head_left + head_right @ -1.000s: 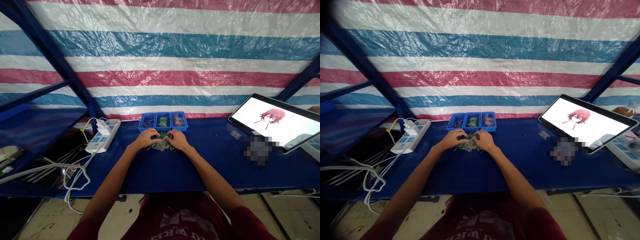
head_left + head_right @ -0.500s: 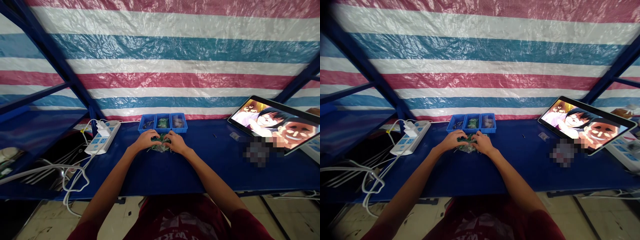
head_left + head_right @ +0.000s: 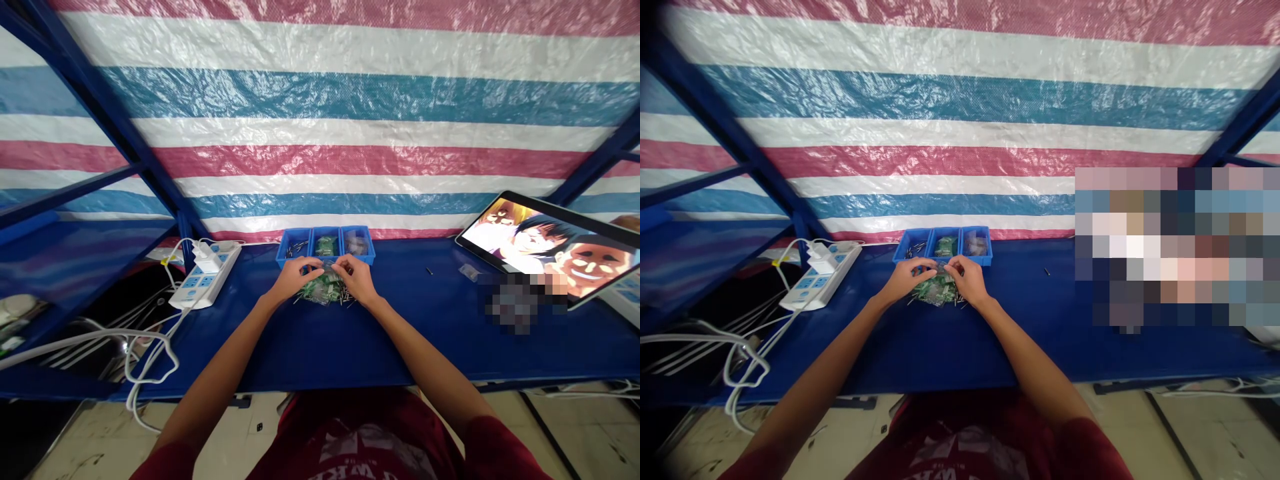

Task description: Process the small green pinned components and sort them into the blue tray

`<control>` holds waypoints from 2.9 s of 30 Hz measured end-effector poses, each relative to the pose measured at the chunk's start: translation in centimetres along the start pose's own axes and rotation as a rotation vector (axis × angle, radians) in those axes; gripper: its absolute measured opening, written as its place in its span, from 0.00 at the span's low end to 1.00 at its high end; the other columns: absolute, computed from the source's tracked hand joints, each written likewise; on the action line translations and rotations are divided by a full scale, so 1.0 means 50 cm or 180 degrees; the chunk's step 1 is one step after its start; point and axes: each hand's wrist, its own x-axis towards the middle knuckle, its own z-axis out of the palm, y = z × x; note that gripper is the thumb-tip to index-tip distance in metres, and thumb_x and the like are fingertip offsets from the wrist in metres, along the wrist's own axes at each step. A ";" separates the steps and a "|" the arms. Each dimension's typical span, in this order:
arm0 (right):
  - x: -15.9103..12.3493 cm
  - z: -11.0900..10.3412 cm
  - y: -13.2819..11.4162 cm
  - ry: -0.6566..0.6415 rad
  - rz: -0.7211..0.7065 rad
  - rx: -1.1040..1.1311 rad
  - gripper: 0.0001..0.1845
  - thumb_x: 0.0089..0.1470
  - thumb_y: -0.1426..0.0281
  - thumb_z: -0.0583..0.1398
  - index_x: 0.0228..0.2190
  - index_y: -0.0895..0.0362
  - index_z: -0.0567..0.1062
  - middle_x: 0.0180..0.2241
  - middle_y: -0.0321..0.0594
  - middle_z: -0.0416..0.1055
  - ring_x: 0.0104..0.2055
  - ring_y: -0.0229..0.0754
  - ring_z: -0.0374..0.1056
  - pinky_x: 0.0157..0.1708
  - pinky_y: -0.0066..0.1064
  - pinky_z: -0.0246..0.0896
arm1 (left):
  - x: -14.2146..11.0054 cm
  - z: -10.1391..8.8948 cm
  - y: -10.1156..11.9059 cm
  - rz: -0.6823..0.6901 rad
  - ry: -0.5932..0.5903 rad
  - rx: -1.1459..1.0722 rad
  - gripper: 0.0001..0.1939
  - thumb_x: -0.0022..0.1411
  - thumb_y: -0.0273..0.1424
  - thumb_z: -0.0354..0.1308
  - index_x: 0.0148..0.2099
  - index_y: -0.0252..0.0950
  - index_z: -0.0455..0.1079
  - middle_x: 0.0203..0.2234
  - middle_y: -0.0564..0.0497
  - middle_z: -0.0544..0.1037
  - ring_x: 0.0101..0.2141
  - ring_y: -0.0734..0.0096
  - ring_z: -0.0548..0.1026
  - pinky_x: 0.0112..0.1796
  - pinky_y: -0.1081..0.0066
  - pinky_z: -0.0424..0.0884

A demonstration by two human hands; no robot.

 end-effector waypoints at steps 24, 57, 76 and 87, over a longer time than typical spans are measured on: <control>-0.011 0.007 0.004 -0.0159 -0.0604 0.0076 0.16 0.61 0.65 0.53 0.48 0.52 0.74 0.46 0.45 0.70 0.35 0.40 0.70 0.31 0.31 0.68 | 0.001 -0.007 0.004 -0.0219 0.0043 -0.1526 0.24 0.57 0.43 0.61 0.50 0.34 0.64 0.19 0.55 0.74 0.23 0.72 0.72 0.28 0.74 0.65; -0.011 0.011 -0.001 -0.0210 0.0023 0.0288 0.12 0.57 0.61 0.56 0.30 0.55 0.73 0.25 0.36 0.72 0.26 0.39 0.68 0.29 0.30 0.65 | -0.002 0.005 0.012 0.0134 0.0501 -0.0454 0.14 0.57 0.41 0.62 0.31 0.35 0.76 0.28 0.48 0.79 0.31 0.67 0.75 0.32 0.70 0.69; -0.012 0.007 -0.002 -0.0172 -0.0203 0.0304 0.19 0.64 0.67 0.47 0.51 0.51 0.71 0.38 0.41 0.73 0.27 0.37 0.69 0.32 0.32 0.69 | -0.004 0.004 0.004 0.0150 0.0441 -0.0684 0.14 0.54 0.40 0.63 0.24 0.35 0.72 0.23 0.49 0.76 0.26 0.68 0.71 0.31 0.69 0.66; -0.008 0.004 -0.002 0.0179 -0.0467 -0.0192 0.14 0.61 0.61 0.54 0.34 0.54 0.76 0.35 0.43 0.70 0.33 0.41 0.67 0.33 0.31 0.67 | -0.001 0.005 0.015 -0.0190 0.0241 -0.1147 0.19 0.60 0.44 0.56 0.45 0.35 0.72 0.33 0.47 0.76 0.30 0.69 0.72 0.27 0.75 0.67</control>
